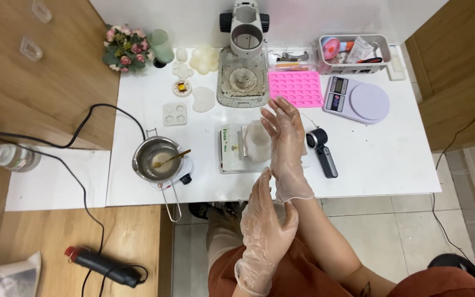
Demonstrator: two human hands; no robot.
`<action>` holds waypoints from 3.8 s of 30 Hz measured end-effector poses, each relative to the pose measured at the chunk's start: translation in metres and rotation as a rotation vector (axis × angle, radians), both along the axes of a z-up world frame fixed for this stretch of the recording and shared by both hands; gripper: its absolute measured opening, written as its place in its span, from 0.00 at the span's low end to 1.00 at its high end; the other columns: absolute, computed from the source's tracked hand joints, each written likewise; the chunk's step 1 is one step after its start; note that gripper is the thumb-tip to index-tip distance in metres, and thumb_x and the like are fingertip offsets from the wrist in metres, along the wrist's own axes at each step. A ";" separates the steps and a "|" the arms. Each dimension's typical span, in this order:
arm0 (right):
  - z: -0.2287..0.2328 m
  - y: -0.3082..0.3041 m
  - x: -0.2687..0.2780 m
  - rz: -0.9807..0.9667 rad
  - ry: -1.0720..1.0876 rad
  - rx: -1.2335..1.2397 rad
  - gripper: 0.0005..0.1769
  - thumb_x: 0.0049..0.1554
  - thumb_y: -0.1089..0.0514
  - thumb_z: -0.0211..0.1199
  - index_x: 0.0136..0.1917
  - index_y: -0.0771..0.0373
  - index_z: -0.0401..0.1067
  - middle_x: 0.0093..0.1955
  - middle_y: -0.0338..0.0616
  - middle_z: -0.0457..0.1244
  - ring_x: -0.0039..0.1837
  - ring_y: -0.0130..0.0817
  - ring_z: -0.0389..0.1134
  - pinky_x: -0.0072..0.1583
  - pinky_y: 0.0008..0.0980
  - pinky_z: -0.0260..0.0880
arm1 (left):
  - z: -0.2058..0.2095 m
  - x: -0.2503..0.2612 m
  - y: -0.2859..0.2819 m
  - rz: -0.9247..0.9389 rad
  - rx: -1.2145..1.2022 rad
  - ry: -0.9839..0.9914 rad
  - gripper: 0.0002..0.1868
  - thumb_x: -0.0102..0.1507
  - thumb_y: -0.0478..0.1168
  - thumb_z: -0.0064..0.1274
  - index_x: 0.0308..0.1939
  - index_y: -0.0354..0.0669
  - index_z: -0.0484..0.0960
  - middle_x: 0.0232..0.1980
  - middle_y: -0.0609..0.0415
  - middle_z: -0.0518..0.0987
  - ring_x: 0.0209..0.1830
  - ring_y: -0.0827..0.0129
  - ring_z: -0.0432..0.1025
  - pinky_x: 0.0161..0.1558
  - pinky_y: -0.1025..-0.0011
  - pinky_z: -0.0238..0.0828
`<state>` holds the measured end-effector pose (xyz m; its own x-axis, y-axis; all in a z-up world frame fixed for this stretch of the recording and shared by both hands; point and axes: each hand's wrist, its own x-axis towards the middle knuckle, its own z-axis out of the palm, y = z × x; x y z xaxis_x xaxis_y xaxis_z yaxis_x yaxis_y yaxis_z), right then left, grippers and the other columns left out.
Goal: Preparing and pouring melted wax into molds for candle production.
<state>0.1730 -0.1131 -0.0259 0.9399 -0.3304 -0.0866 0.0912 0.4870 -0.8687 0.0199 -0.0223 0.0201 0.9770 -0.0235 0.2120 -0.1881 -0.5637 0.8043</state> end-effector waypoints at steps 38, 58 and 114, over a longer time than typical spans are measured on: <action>0.011 0.087 -0.125 1.620 0.023 -0.723 0.37 0.62 0.68 0.42 0.82 0.49 0.48 0.82 0.41 0.52 0.81 0.33 0.52 0.79 0.33 0.49 | -0.022 -0.063 0.180 -0.075 -0.141 0.515 0.17 0.70 0.46 0.44 0.38 0.39 0.84 0.26 0.52 0.83 0.27 0.65 0.79 0.36 0.67 0.74; 0.060 0.012 -0.141 1.402 0.074 -0.570 0.37 0.65 0.43 0.44 0.83 0.52 0.44 0.86 0.38 0.45 0.84 0.36 0.46 0.78 0.39 0.51 | -0.001 -0.031 0.137 -0.287 -0.164 0.405 0.18 0.70 0.50 0.46 0.34 0.44 0.84 0.25 0.56 0.82 0.24 0.67 0.79 0.32 0.70 0.75; -0.217 0.171 0.020 0.929 0.342 0.474 0.20 0.66 0.73 0.48 0.71 0.83 0.55 0.65 0.49 0.58 0.67 0.36 0.61 0.72 0.35 0.61 | -0.255 0.060 0.234 0.615 -2.080 0.189 0.31 0.73 0.49 0.30 0.76 0.33 0.58 0.77 0.42 0.64 0.77 0.57 0.60 0.74 0.59 0.55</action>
